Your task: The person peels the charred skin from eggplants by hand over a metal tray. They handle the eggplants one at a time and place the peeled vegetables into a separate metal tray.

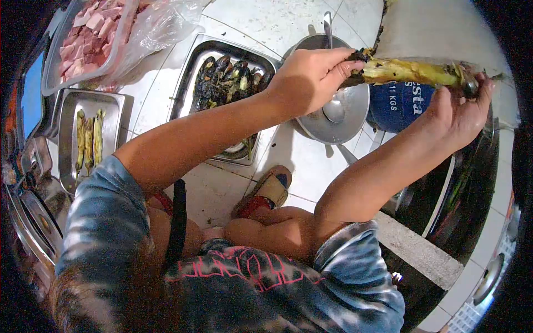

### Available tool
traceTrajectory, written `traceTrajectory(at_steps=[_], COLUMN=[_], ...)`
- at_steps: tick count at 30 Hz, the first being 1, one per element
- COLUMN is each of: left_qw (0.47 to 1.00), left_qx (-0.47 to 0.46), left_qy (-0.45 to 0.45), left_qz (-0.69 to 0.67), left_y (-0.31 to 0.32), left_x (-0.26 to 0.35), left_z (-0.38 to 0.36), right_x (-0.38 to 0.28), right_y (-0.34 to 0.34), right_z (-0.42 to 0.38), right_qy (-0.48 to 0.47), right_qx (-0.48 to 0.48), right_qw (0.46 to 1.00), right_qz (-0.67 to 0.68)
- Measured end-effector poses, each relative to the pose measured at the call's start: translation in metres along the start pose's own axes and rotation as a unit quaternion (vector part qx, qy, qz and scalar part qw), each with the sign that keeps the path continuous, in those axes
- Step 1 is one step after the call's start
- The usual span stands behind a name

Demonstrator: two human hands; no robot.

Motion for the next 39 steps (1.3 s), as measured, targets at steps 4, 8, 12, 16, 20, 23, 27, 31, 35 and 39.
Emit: traceTrajectory(at_steps=[4,8,12,16,20,23,27,31,35,39], left_qw=[0.995,0.907,0.853,0.83,0.835,0.834,0.843,0.893,0.797,0.726], left_qx=[0.06,0.045,0.057,0.074,0.112,0.131,0.136,0.126,-0.231,-0.361], left_qy=[-0.078,-0.214,-0.229,-0.233,-0.272,-0.295,-0.303,-0.344,-0.289,-0.174], left_qz=[0.004,-0.36,-0.465,-0.501,-0.466,-0.447,-0.423,-0.262,0.478,0.559], left_y=[-0.01,0.008,0.008,0.004,-0.008,-0.015,-0.027,-0.061,-0.076,-0.072], left_x=[-0.017,-0.045,-0.051,-0.069,-0.081,-0.088,-0.094,-0.136,-0.141,-0.15], left_z=[0.006,0.002,0.002,0.003,-0.005,-0.011,-0.017,-0.03,-0.048,-0.077], right_x=[0.005,0.009,0.01,0.006,0.003,0.003,0.003,-0.002,-0.022,-0.019], right_y=[0.0,0.001,-0.006,-0.012,-0.014,-0.013,-0.016,-0.014,-0.004,-0.01], right_z=[0.004,0.002,0.007,0.005,0.009,0.007,0.01,0.006,-0.016,-0.016], right_qy=[0.021,0.017,0.005,0.008,-0.004,0.0,-0.012,-0.031,-0.152,-0.257], right_qx=[-0.013,-0.014,0.006,0.047,0.027,0.038,0.036,0.046,-0.057,-0.171], right_qw=[0.999,0.998,0.998,0.999,1.0,0.999,0.998,0.997,0.956,0.872], right_qz=[0.034,0.053,0.064,-0.004,0.013,0.023,0.049,0.054,-0.246,-0.381])
Point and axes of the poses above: each hand's wrist, its own z-axis towards the middle knuckle, its own y-axis out of the palm, x = y × z, the point moved 9 cm from there along z, towards the middle knuckle, and after that the axes turned 5 degrees about -x, right-handed, at the moved point
